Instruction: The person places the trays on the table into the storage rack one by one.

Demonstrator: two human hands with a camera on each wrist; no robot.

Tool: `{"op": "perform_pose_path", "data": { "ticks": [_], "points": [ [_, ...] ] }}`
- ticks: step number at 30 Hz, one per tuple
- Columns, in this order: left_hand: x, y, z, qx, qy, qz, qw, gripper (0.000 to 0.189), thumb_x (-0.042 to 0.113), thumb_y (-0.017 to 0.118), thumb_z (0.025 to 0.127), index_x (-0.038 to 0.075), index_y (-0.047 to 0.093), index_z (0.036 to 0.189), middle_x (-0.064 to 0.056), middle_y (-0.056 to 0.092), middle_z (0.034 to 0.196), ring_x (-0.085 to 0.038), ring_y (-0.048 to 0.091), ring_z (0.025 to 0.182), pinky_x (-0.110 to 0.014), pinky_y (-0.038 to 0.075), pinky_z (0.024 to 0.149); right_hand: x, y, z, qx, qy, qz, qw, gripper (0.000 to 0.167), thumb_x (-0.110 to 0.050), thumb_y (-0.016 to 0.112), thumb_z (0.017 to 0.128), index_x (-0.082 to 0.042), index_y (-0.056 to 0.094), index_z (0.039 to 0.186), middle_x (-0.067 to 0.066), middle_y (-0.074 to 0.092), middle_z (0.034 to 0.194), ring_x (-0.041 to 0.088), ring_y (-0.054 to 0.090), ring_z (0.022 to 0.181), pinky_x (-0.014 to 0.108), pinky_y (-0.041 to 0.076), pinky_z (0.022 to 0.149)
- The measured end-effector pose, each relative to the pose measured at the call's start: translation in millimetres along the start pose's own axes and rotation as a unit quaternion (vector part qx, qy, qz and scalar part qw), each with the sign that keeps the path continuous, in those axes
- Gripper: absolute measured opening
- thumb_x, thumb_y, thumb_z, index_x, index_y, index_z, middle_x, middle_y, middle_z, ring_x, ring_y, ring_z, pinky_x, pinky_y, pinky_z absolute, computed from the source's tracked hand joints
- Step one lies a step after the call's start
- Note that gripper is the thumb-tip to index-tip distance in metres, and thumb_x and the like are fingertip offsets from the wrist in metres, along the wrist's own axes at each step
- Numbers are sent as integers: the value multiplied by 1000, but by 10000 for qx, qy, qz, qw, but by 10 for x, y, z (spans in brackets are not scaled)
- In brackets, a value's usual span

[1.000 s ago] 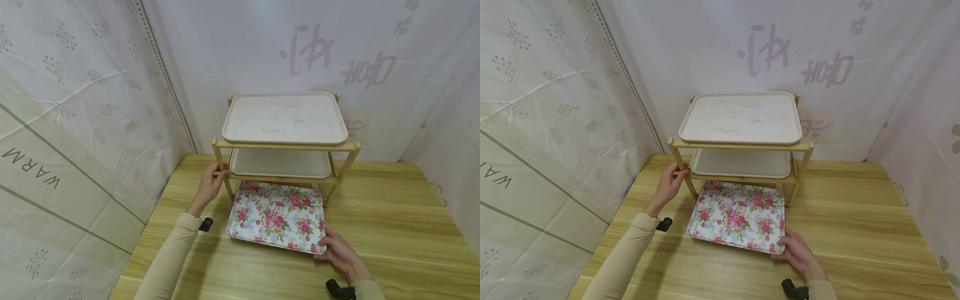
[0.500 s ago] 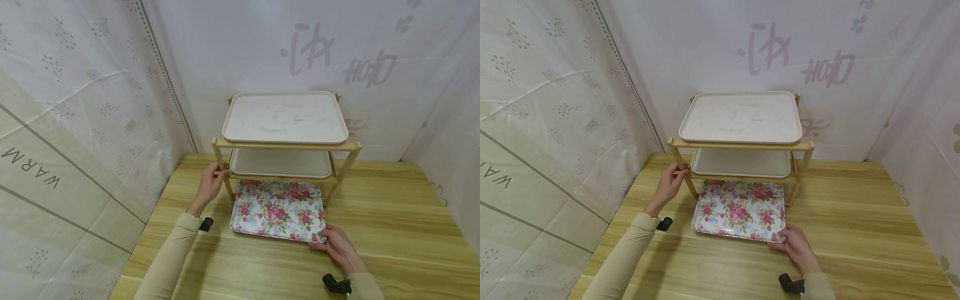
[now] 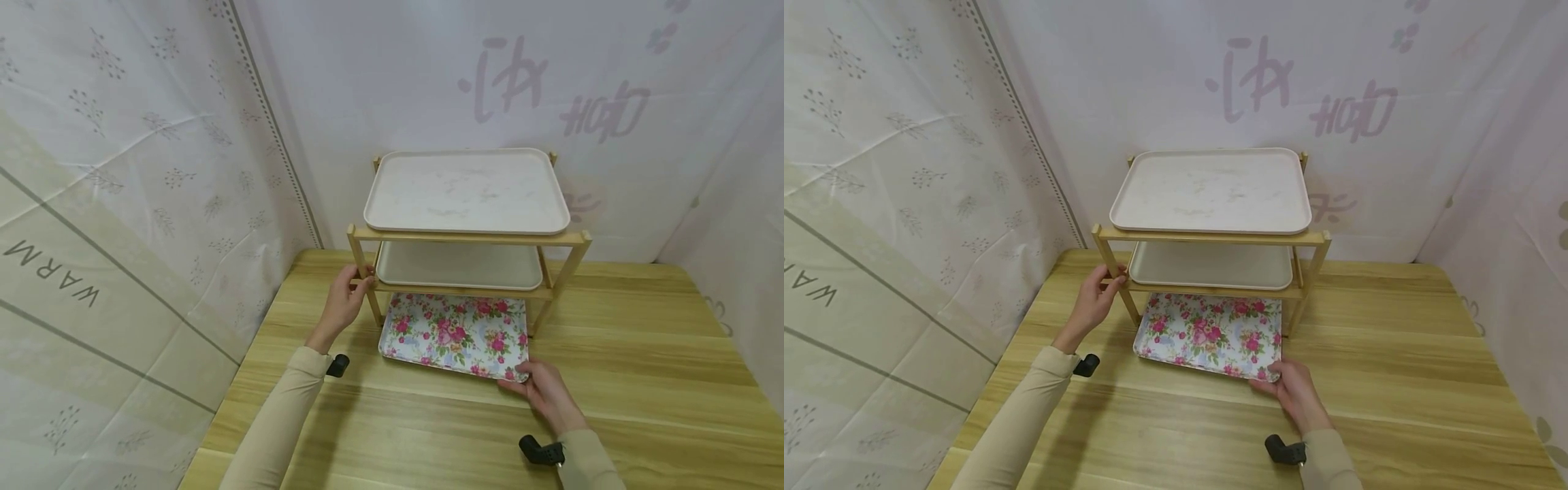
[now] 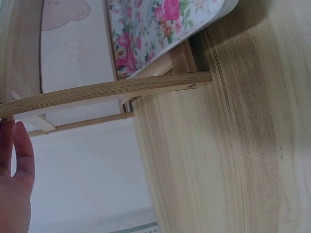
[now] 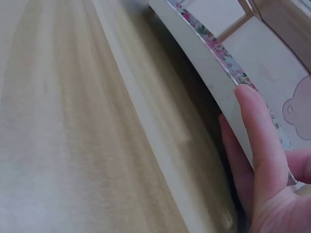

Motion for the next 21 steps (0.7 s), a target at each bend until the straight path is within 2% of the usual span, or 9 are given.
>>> {"op": "perform_pose_path", "data": {
  "ticks": [2, 4, 7, 11, 13, 16, 18, 21],
  "points": [
    [-9, 0, 4, -24, -70, 18, 10000, 22, 12, 56, 98, 0, 62, 115, -17, 61, 111, -29, 61, 101, -33, 54, 78, -21, -6, 24, 36, -7, 6, 10000, 63, 6, 32, 96, 9, 0, 151, 28, 31, 143, 13, 65, 100, 39, 51, 96],
    [-15, -2, 8, -33, -84, 37, 10000, 21, 12, 56, 98, 1, 62, 115, -16, 61, 111, -28, 61, 101, -30, 53, 77, -42, -19, 49, 122, 3, 119, 9999, 62, 6, 34, 97, 10, 3, 150, 19, 39, 132, 12, 65, 96, 39, 52, 95],
    [-17, -4, 9, -42, -85, 70, 9999, 20, 12, 56, 98, 2, 62, 114, -15, 61, 111, -27, 61, 102, -29, 53, 77, -67, -27, 79, 155, 61, 258, 9995, 62, 4, 35, 98, 8, 1, 150, 13, 38, 124, 12, 65, 93, 38, 53, 95],
    [-22, -1, 9, -81, -114, 73, 9999, 20, 12, 55, 99, 2, 62, 115, -15, 61, 112, -27, 60, 103, -33, 53, 78, -79, -30, 97, 244, 129, 478, 9985, 67, 2, 37, 100, 5, -6, 152, 18, 26, 134, 13, 64, 93, 34, 52, 96],
    [88, -16, -2, -93, -134, 58, 9999, 21, 9, 55, 98, -1, 61, 115, -18, 61, 112, -30, 60, 103, -35, 53, 78, -75, -35, 101, 283, 131, 521, 9982, 68, 1, 36, 100, 4, -9, 151, 22, 20, 142, 13, 63, 93, 32, 51, 97],
    [264, -44, -17, -103, -118, 37, 9999, 22, 4, 55, 97, -7, 60, 115, -22, 60, 110, -34, 61, 102, -38, 53, 78, -67, -45, 95, 306, 16, 241, 9992, 67, -3, 36, 102, 6, -9, 151, 23, 20, 145, 12, 63, 93, 32, 51, 97],
    [380, -61, -27, -115, -92, 23, 9999, 22, 1, 55, 96, -11, 59, 114, -25, 60, 109, -36, 61, 101, -38, 53, 78, -64, -64, 76, 421, -116, -141, 9989, 66, -6, 37, 102, 7, -5, 151, 21, 31, 138, 12, 65, 91, 32, 53, 94],
    [388, -67, -23, -151, -95, 1, 9998, 23, 1, 55, 96, -11, 59, 115, -25, 60, 110, -36, 62, 100, -38, 53, 78, -83, -94, 20, 721, -432, -816, 9931, 69, -12, 44, 102, 6, -1, 152, 17, 42, 127, 14, 68, 88, 31, 56, 87]
  ]
}}
Point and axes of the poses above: each hand's wrist, its own z-axis towards the middle knuckle, its own y-axis out of the palm, x = y × z, the point moved 7 cm from there along z, towards the middle knuckle
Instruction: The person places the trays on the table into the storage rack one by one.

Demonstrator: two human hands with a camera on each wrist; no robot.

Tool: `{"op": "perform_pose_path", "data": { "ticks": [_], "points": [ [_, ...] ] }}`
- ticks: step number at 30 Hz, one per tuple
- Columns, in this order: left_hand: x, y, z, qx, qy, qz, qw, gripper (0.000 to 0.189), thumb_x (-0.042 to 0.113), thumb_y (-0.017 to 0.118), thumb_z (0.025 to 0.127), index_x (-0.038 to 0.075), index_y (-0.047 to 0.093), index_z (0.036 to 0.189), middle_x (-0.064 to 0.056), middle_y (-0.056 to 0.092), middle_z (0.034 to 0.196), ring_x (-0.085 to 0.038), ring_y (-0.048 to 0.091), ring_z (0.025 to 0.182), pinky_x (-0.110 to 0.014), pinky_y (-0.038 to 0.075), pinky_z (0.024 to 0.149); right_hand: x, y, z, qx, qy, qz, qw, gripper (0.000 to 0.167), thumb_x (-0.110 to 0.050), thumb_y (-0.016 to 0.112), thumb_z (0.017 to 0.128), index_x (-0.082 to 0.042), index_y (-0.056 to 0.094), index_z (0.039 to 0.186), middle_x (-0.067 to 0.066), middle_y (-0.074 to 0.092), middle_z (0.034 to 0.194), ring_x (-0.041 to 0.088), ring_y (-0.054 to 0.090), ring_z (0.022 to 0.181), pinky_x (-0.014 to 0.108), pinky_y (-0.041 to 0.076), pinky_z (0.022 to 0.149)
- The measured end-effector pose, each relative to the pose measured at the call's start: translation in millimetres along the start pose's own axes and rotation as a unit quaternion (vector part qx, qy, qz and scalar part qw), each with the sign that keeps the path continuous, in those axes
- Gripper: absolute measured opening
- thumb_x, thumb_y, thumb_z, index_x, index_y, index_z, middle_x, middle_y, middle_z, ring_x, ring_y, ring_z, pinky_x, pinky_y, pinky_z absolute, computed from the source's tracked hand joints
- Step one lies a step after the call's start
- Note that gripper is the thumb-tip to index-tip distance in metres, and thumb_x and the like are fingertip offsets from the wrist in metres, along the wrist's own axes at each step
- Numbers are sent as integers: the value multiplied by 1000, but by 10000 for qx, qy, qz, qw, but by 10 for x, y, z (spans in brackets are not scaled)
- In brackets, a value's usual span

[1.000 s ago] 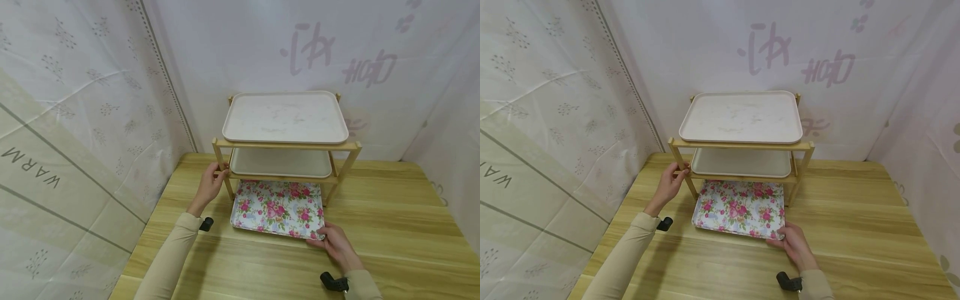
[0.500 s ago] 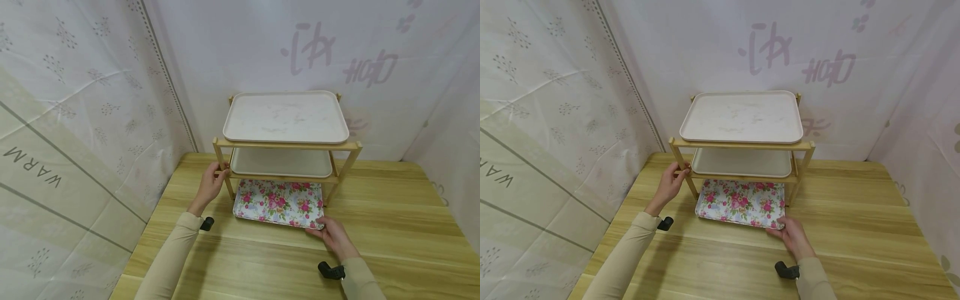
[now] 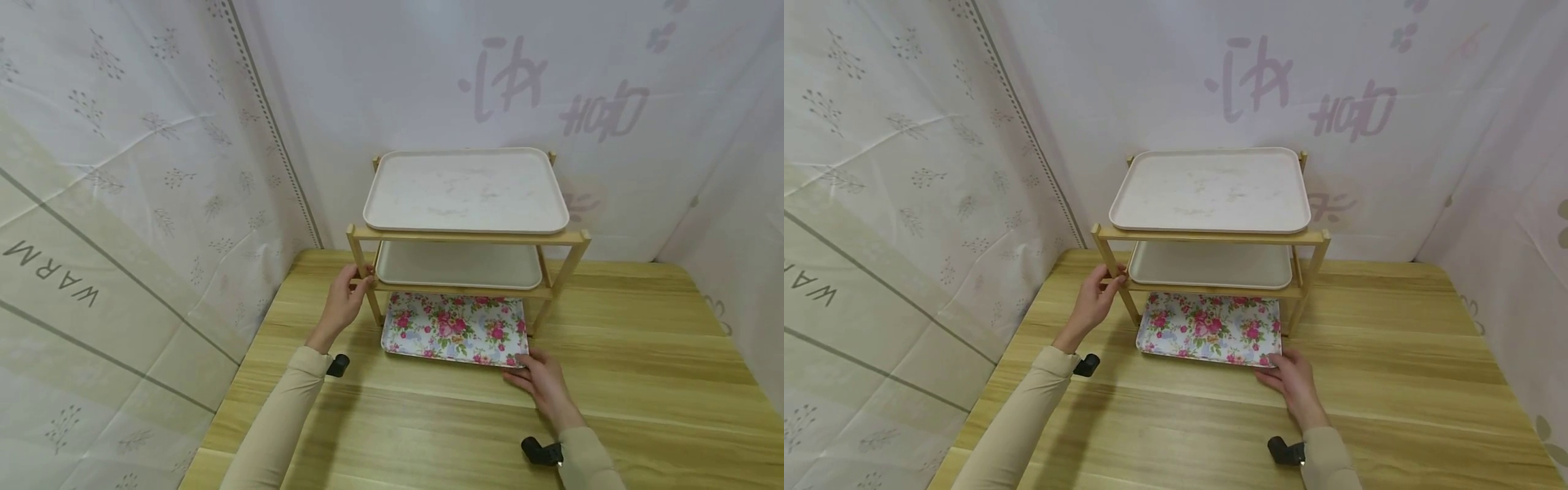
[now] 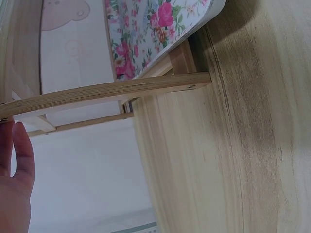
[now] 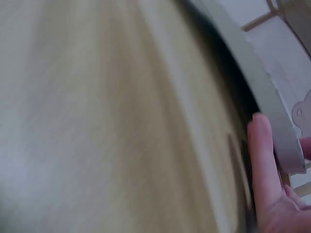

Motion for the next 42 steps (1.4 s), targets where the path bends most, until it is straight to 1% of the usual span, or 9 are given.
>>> {"op": "perform_pose_path", "data": {
  "ticks": [6, 11, 14, 19, 24, 26, 32, 35, 42],
  "points": [
    [-8, 1, 3, -24, -58, -51, 10000, 24, 1, 55, 96, -11, 59, 117, -26, 60, 111, -37, 62, 100, -38, 53, 79, -94, -49, -130, 428, -759, -1234, 9885, 63, -14, 58, 97, 3, 24, 146, 30, 46, 130, 13, 68, 86, 30, 59, 77],
    [-18, 4, 1, -22, -44, -70, 10000, 25, 1, 54, 97, -12, 58, 117, -26, 60, 112, -37, 62, 101, -40, 53, 80, -143, -80, -200, 490, -1102, -2129, 9696, 56, -14, 67, 92, 1, 38, 138, 29, 46, 135, -1, 63, 82, 28, 59, 72],
    [-14, 0, 1, 27, 29, -35, 10000, 25, 2, 55, 96, -12, 58, 117, -26, 60, 111, -36, 62, 100, -40, 54, 79, -163, -60, -207, 415, -1362, -2651, 9537, 50, -15, 71, 89, 0, 48, 131, 26, 58, 122, 0, 64, 77, 26, 57, 68],
    [4, 0, -4, 113, 170, 94, 9997, 23, 0, 55, 96, -12, 59, 115, -26, 60, 109, -38, 62, 98, -39, 56, 77, -218, 26, -209, 516, -1971, -3667, 9078, 30, -17, 75, 84, -7, 64, 111, 11, 69, 84, 9, 62, 65, 23, 49, 60],
    [0, 14, -8, 57, 124, 95, 9999, 24, 0, 54, 96, -12, 58, 116, -27, 59, 110, -38, 63, 99, -42, 55, 79, -280, 85, -244, 968, -2432, -4685, 8438, 17, -24, 78, 82, -13, 72, 92, 5, 66, 91, 10, 57, 74, 25, 46, 65],
    [-47, 27, -4, 48, 94, 64, 9999, 24, 1, 54, 97, -12, 58, 116, -27, 59, 110, -38, 62, 100, -43, 55, 79, -286, 94, -257, 1066, -2428, -4890, 8310, 17, -29, 78, 81, -14, 72, 89, 5, 67, 93, 12, 58, 77, 28, 46, 65],
    [-354, 77, 34, 149, 108, 11, 9998, 24, 7, 55, 98, -6, 60, 117, -23, 59, 111, -35, 63, 100, -45, 55, 79, -287, 82, -267, 1303, -2241, -5067, 8222, 25, -41, 75, 82, -17, 73, 92, 6, 69, 99, 19, 63, 84, 35, 48, 66],
    [-394, 75, 38, 131, 117, -24, 9998, 25, 12, 55, 98, -3, 61, 117, -19, 60, 111, -31, 64, 99, -40, 55, 79, -299, 76, -260, 1434, -2261, -5052, 8204, 26, -41, 74, 83, -17, 73, 95, 8, 70, 102, 25, 65, 88, 37, 49, 66],
    [-387, 75, 38, 115, 168, -76, 9998, 25, 14, 56, 98, -2, 61, 117, -18, 60, 111, -31, 64, 99, -38, 56, 78, -334, 77, -185, 1597, -2183, -4789, 8352, 29, -40, 73, 85, -15, 72, 99, 11, 70, 105, 30, 66, 93, 38, 49, 66]
  ]
}}
Point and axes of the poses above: each hand's wrist, its own z-axis towards the middle knuckle, its own y-axis out of the palm, x = y × z, the point moved 7 cm from there along z, towards the middle knuckle
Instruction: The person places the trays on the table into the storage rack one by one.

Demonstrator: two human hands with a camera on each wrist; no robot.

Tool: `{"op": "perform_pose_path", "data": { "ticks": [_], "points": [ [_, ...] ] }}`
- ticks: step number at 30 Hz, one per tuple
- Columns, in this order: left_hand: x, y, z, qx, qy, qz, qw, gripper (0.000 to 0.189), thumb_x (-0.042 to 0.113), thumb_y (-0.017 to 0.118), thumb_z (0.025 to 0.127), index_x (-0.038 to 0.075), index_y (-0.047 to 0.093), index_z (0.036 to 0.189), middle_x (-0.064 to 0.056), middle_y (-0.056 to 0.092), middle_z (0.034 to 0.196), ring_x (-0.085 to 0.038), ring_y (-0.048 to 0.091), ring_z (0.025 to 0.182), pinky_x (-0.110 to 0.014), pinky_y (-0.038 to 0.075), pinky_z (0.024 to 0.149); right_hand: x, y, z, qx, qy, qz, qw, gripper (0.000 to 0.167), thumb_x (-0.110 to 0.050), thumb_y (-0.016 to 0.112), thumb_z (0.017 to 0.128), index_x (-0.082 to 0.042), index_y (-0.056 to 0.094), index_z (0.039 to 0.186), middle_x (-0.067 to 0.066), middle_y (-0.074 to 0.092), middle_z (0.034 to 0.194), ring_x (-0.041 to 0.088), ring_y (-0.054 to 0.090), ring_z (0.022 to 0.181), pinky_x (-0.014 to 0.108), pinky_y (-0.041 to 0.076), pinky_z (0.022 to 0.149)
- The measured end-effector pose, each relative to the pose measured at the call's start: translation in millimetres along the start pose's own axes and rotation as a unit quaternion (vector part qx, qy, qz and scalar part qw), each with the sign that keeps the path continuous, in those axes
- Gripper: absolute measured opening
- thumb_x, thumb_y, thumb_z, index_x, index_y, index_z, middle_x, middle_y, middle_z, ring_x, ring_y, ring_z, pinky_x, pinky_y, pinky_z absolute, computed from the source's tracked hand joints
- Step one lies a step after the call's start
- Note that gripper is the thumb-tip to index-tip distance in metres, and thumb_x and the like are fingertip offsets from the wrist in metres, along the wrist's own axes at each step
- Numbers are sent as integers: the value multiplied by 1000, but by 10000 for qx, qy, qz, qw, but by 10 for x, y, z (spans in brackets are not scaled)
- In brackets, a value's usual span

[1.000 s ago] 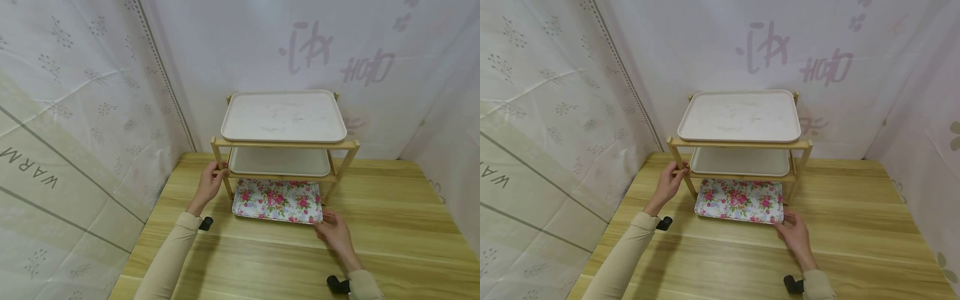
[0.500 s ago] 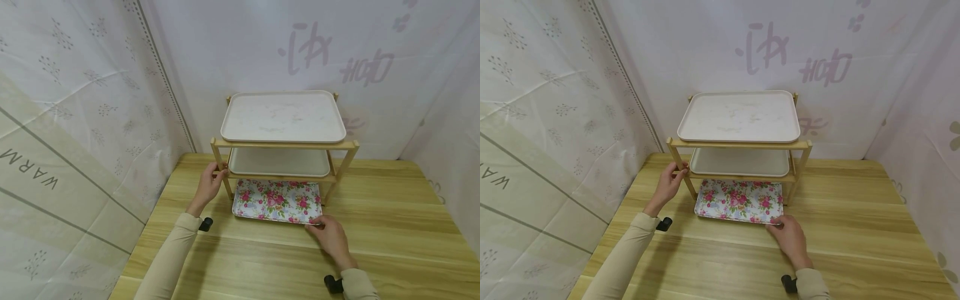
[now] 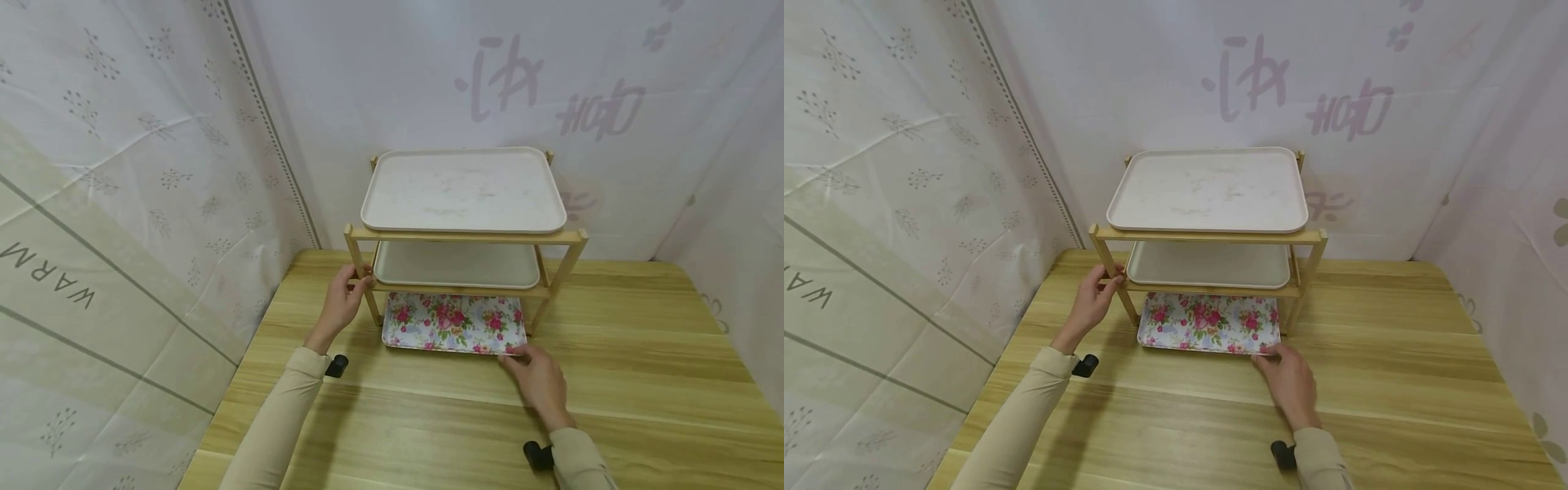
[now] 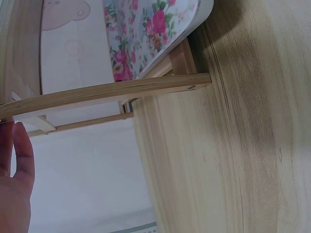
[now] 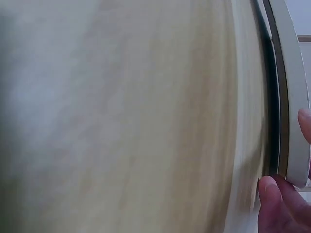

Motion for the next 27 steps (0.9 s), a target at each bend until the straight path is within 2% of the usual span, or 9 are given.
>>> {"op": "perform_pose_path", "data": {
  "ticks": [7, 12, 14, 16, 23, 27],
  "points": [
    [14, 13, 6, 55, -12, 33, 10000, 25, 8, 55, 97, -6, 60, 118, -24, 59, 111, -36, 64, 99, -50, 54, 79, 7, 24, 132, 96, 284, 204, 9993, 32, -40, 72, 85, -12, 70, 102, 13, 69, 108, 31, 65, 94, 36, 47, 67],
    [285, -29, -19, -37, -55, 105, 9999, 25, 2, 54, 97, -12, 58, 117, -26, 59, 111, -39, 63, 100, -45, 55, 79, 24, 73, 227, 92, 263, 391, 9988, 33, -37, 72, 86, -8, 69, 103, 13, 71, 100, 30, 65, 92, 38, 47, 71],
    [319, -42, -21, -56, -84, 117, 9999, 24, 3, 54, 97, -11, 58, 117, -26, 59, 111, -38, 63, 100, -42, 55, 80, 21, 88, 257, 87, 236, 438, 9987, 33, -34, 72, 87, -7, 69, 103, 14, 71, 98, 30, 65, 91, 39, 47, 72],
    [310, -40, -17, -61, -124, 98, 9999, 24, 3, 54, 97, -11, 58, 116, -25, 59, 110, -38, 63, 100, -43, 55, 80, 21, 96, 282, 80, 241, 453, 9987, 33, -33, 72, 87, -5, 69, 104, 15, 71, 97, 29, 65, 89, 38, 47, 71],
    [-4, 14, 15, 6, -82, 56, 10000, 24, 7, 54, 98, -5, 60, 117, -23, 59, 111, -36, 65, 99, -48, 54, 79, 3, 106, 336, 143, 370, 425, 9983, 33, -33, 72, 86, -4, 69, 103, 15, 70, 95, 28, 64, 84, 32, 45, 66],
    [-31, 11, 8, 28, -32, 62, 10000, 23, 11, 55, 98, -1, 61, 117, -20, 60, 111, -33, 66, 98, -45, 55, 79, -14, 111, 360, 226, 360, 429, 9982, 33, -33, 73, 86, -4, 69, 102, 15, 70, 93, 28, 64, 84, 32, 46, 67]
  ]
}}
Point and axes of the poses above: each hand's wrist, its own z-axis towards the middle knuckle, its own y-axis out of the palm, x = y × z, the point moved 7 cm from there along z, towards the middle knuckle
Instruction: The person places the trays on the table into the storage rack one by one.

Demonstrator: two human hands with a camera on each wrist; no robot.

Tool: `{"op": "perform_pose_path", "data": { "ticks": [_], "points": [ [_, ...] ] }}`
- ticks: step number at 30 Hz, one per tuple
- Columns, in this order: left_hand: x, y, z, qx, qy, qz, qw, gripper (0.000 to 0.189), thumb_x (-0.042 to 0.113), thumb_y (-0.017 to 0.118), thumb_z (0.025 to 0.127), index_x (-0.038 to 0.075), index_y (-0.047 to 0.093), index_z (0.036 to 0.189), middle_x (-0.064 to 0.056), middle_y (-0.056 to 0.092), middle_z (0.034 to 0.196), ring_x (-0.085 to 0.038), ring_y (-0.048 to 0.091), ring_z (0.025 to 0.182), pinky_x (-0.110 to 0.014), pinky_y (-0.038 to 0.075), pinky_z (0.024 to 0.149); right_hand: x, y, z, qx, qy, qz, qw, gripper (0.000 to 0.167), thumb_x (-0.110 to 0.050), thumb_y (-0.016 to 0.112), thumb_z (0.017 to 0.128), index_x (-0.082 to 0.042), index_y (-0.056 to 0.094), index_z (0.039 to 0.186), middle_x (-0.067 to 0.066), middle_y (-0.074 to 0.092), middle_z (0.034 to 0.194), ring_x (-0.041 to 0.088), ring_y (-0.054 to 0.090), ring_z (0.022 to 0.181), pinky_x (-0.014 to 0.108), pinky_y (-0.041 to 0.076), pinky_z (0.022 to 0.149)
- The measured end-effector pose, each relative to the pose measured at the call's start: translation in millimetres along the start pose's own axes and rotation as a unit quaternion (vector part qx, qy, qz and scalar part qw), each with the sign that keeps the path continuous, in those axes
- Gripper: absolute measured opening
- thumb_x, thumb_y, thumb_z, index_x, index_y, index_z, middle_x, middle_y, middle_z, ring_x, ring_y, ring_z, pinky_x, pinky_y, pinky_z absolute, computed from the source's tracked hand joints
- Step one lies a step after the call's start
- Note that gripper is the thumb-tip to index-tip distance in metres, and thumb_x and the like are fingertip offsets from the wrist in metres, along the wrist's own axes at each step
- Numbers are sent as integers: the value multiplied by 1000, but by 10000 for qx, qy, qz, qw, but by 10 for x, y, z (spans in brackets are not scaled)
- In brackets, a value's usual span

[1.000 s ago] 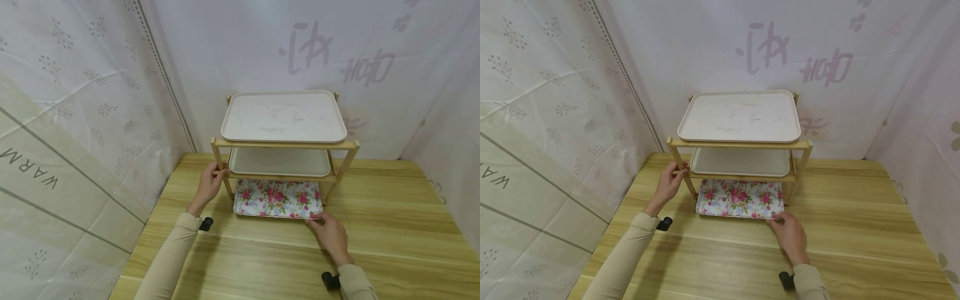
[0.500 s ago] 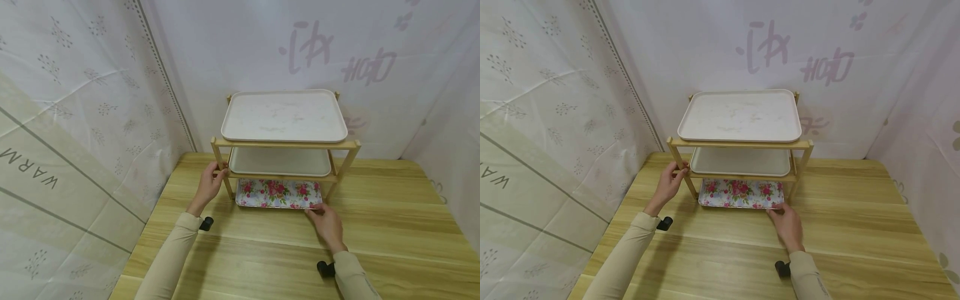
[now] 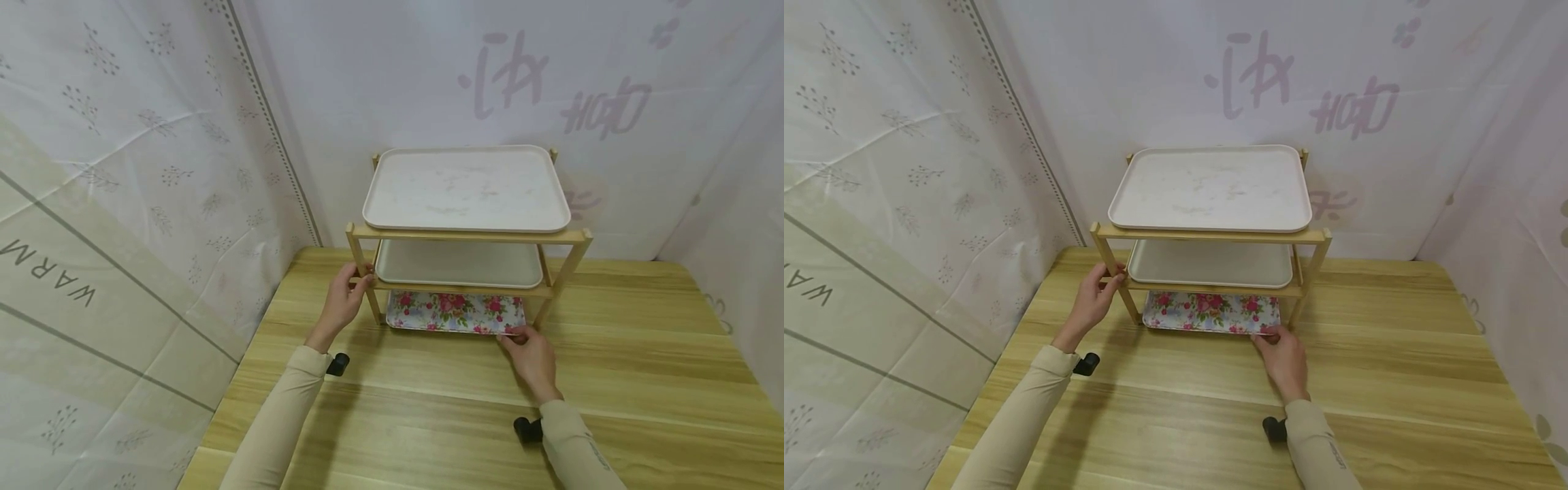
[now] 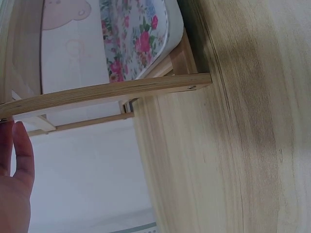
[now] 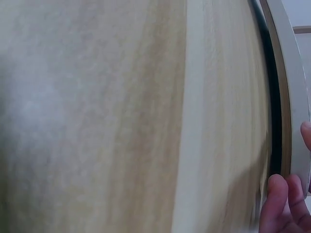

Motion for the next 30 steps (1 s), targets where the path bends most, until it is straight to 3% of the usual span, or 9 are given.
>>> {"op": "perform_pose_path", "data": {
  "ticks": [5, 14, 22, 30],
  "points": [
    [28, -8, 0, 5, 81, 20, 10000, 23, 12, 56, 98, -1, 61, 116, -17, 61, 110, -31, 66, 97, -41, 56, 77, -37, -8, 28, 74, -32, 25, 10000, 34, -32, 73, 86, -3, 69, 101, 16, 69, 94, 29, 64, 86, 36, 46, 69],
    [25, -6, 7, -80, -47, -6, 10000, 23, 13, 54, 99, 0, 60, 117, -16, 60, 111, -30, 65, 100, -43, 55, 80, -71, -2, 72, 201, 27, 3, 9998, 33, -32, 74, 85, -3, 70, 100, 15, 69, 89, 27, 63, 78, 33, 44, 63],
    [14, 2, 0, -37, 81, -100, 9999, 24, 12, 54, 99, -1, 61, 117, -19, 60, 113, -34, 65, 98, -47, 56, 78, -47, 40, 100, 92, 322, 472, 9983, 33, -27, 74, 85, -2, 67, 106, 14, 70, 87, 15, 63, 45, 33, 45, 73],
    [14, -12, -6, -75, -35, -32, 10000, 24, 15, 54, 99, 0, 60, 117, -16, 60, 113, -30, 64, 99, -38, 55, 79, -34, 77, 146, -84, 492, 745, 9960, 34, -26, 72, 87, -2, 66, 111, 16, 71, 90, 20, 67, 50, 30, 45, 74]
  ]
}}
Point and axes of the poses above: each hand's wrist, its own z-axis towards the middle knuckle, its own y-axis out of the palm, x = y × z, the point moved 7 cm from there along z, towards the middle knuckle
